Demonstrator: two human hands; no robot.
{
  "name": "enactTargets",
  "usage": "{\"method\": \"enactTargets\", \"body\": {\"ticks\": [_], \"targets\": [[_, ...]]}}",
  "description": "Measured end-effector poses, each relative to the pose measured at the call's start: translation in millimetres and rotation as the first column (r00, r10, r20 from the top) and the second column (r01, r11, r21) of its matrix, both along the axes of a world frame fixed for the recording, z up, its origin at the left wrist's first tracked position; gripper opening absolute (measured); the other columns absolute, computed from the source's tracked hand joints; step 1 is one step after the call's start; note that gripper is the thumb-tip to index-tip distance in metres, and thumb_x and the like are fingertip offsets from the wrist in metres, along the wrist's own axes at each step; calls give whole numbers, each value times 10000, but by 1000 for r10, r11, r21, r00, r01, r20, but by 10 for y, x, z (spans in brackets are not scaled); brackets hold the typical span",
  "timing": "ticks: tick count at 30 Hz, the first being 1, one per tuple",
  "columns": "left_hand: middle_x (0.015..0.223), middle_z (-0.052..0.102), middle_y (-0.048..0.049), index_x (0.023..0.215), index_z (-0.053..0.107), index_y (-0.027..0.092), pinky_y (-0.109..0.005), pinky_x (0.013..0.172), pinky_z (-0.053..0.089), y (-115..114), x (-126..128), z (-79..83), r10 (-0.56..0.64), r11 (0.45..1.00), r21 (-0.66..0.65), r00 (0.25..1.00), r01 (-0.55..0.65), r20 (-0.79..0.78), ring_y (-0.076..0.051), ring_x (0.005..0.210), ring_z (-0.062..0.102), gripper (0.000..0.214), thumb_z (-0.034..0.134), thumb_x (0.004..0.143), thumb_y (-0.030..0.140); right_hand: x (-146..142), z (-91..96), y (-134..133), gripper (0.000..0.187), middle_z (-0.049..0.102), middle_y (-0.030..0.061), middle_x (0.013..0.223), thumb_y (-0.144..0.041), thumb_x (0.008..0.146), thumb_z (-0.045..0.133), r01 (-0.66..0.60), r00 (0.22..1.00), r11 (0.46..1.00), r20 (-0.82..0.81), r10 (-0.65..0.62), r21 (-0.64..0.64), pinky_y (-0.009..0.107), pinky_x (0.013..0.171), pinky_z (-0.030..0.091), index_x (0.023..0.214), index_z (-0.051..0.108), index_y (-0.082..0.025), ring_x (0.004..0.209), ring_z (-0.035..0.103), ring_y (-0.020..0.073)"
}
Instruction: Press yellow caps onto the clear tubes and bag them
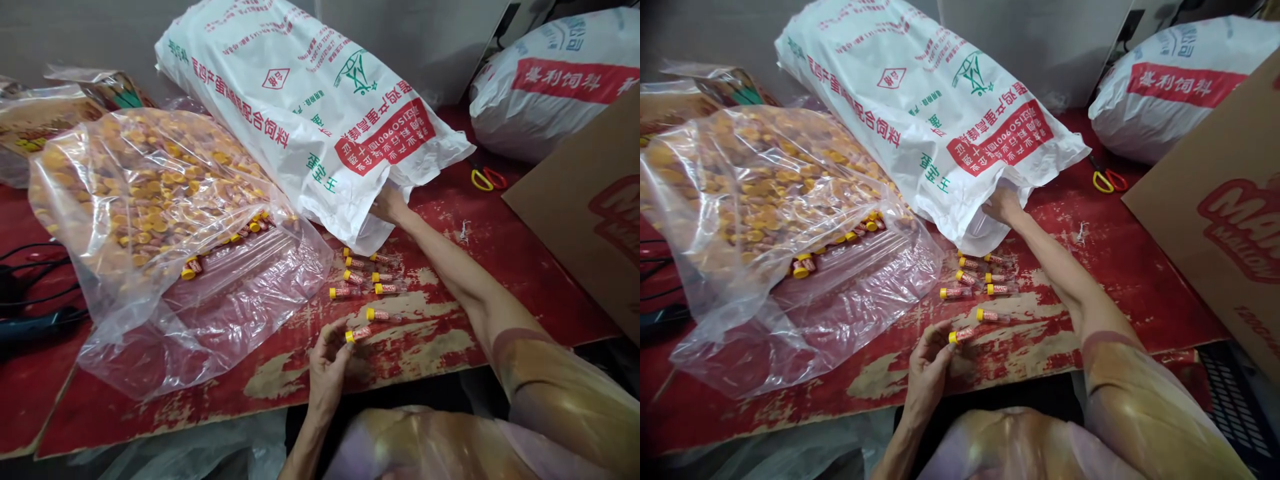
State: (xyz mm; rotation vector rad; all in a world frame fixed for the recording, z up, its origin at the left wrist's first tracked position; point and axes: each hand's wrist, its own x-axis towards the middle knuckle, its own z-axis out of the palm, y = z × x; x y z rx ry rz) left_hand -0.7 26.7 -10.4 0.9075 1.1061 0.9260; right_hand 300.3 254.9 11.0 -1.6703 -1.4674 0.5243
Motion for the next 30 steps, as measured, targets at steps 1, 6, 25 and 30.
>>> {"method": "enactTargets", "body": {"ticks": [1, 6, 25, 30], "targets": [[943, 675, -60, 1018, 674, 195, -272, 755, 499, -4, 11, -10, 25, 1000, -18, 999, -25, 23, -168, 824, 626, 360, 742, 689, 322, 18, 33, -172, 150, 605, 61, 845, -243, 814, 505, 43, 998, 999, 54, -44, 8, 394, 920, 406, 740, 546, -120, 987, 558, 239], [833, 651, -10, 936, 671, 188, -236, 670, 490, 18, 166, 17, 90, 992, -102, 979, -72, 183, -106, 660, 595, 290, 751, 681, 302, -50, 156, -1285, 269, 565, -21, 755, -319, 726, 598, 63, 968, 998, -245, -56, 19, 277, 600, 477, 944, 523, -181, 612, 535, 116], [876, 653, -7, 873, 645, 183, -258, 723, 500, -182, 320, 131, 166, 986, -49, 948, -158, 273, -126, 763, 619, 273, 765, 659, 301, -885, 139, -2615, 436, 602, 15, 897, -441, 659, 744, -208, 757, 971, -648, 82, -120, 272, 679, 491, 997, 572, -225, 768, 581, 150], [835, 635, 3, 852, 651, 178, -229, 726, 473, -141, 278, 201, 205, 979, -70, 929, -193, 309, -103, 747, 597, 249, 767, 650, 266, -909, 152, -2565, 399, 556, -15, 752, -464, 605, 767, -66, 576, 996, -817, -17, -67, 270, 607, 497, 806, 524, -219, 638, 567, 127]]}}
